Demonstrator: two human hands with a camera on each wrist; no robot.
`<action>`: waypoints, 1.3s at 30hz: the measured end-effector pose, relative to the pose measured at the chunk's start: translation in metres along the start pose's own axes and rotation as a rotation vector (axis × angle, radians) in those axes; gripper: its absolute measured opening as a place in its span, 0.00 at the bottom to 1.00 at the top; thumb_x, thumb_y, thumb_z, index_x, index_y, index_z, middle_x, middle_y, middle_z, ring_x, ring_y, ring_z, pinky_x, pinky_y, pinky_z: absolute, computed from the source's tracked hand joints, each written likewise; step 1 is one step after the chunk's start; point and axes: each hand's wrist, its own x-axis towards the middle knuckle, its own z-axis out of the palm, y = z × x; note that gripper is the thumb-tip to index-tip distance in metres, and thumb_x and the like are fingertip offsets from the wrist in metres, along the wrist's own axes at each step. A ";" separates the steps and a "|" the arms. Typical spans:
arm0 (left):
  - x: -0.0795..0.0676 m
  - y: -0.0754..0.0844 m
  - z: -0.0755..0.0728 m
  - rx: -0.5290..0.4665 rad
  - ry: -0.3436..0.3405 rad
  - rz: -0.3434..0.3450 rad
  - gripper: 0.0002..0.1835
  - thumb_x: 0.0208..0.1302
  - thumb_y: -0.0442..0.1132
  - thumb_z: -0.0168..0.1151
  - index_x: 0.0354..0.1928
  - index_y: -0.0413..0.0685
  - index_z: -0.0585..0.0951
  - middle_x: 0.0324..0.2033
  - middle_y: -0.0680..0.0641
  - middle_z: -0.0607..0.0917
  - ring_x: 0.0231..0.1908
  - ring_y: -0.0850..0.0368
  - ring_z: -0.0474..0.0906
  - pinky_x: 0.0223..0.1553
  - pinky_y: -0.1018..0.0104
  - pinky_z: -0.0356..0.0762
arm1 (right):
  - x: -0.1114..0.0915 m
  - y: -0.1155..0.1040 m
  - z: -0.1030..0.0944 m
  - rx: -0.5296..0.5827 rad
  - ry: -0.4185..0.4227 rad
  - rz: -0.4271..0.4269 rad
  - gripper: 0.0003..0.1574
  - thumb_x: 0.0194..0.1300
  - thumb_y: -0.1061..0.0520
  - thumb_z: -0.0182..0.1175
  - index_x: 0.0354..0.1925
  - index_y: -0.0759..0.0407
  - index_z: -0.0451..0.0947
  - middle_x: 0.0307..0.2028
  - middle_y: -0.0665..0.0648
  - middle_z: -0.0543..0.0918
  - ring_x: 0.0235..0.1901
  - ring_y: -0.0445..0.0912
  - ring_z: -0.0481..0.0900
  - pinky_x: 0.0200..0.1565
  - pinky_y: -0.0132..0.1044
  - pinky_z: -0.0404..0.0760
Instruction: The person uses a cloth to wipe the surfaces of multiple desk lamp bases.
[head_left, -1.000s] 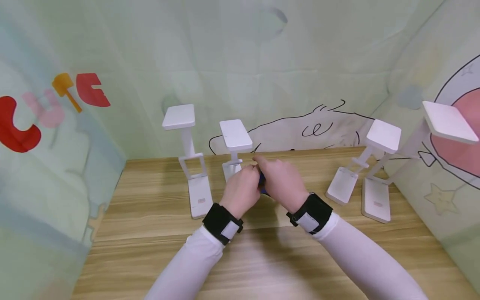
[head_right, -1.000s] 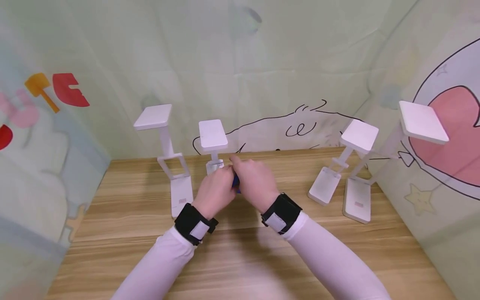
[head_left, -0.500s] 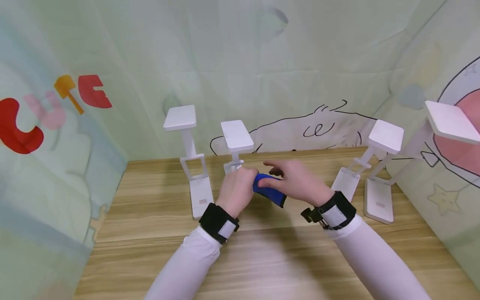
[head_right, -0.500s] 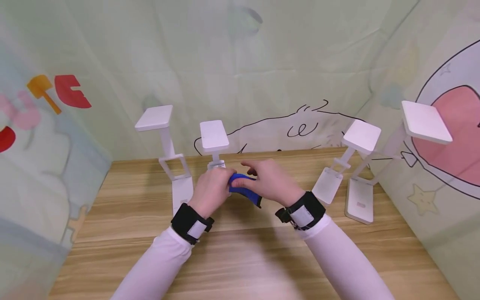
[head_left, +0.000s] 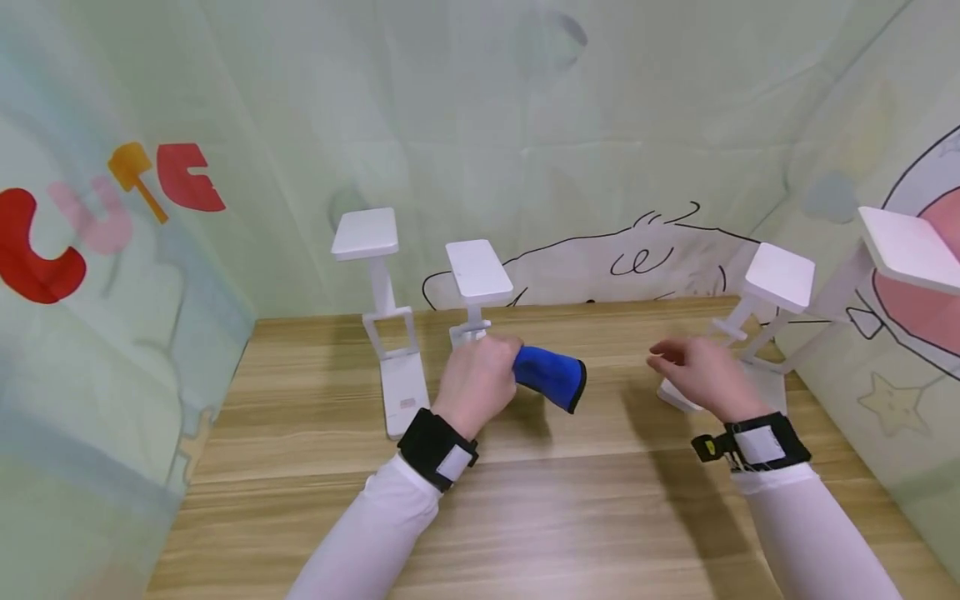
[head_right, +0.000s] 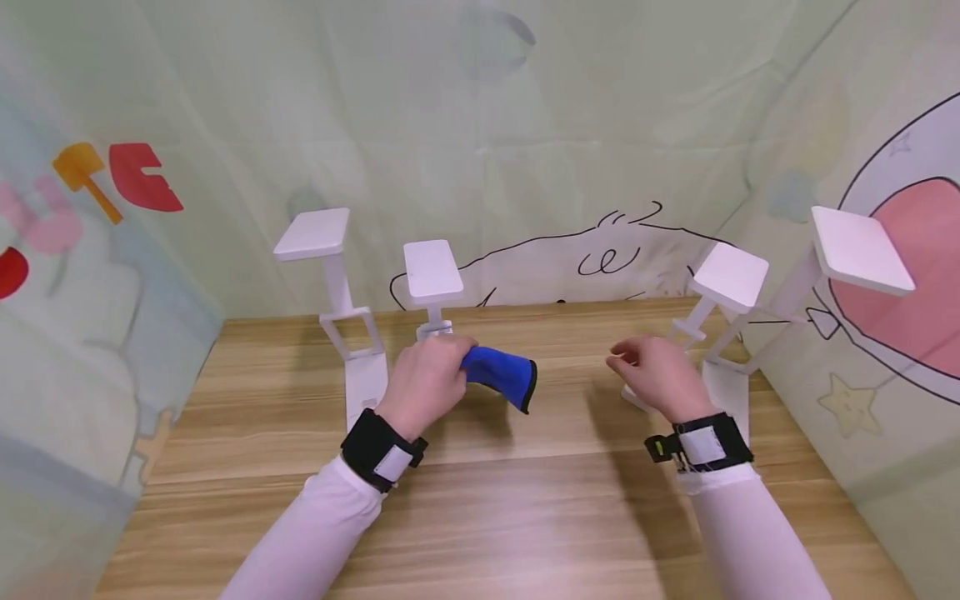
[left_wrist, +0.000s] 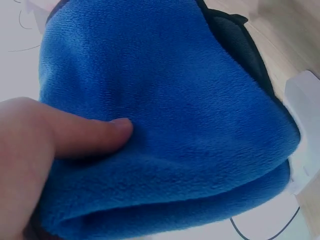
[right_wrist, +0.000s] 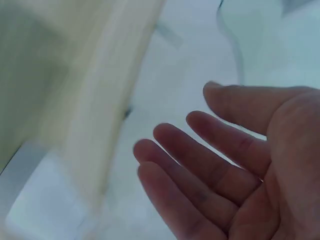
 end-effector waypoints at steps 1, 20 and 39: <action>0.000 0.000 0.000 0.007 0.009 0.013 0.06 0.62 0.26 0.70 0.36 0.46 0.86 0.31 0.49 0.89 0.28 0.56 0.85 0.27 0.62 0.82 | -0.004 0.013 -0.001 -0.013 0.018 0.028 0.27 0.80 0.47 0.62 0.55 0.71 0.85 0.48 0.70 0.89 0.45 0.62 0.87 0.44 0.60 0.83; -0.003 -0.001 0.010 -0.009 0.141 0.102 0.10 0.62 0.24 0.70 0.34 0.45 0.81 0.32 0.50 0.88 0.26 0.57 0.86 0.24 0.63 0.82 | -0.003 0.094 0.014 0.072 0.347 0.357 0.30 0.82 0.48 0.58 0.61 0.75 0.79 0.58 0.79 0.81 0.54 0.75 0.83 0.46 0.62 0.84; -0.007 -0.008 0.006 -0.020 0.149 0.113 0.09 0.64 0.23 0.69 0.37 0.44 0.81 0.33 0.48 0.88 0.27 0.55 0.87 0.26 0.62 0.85 | 0.028 0.064 0.038 0.122 0.398 0.228 0.17 0.83 0.56 0.58 0.53 0.69 0.85 0.45 0.73 0.88 0.39 0.62 0.87 0.32 0.38 0.76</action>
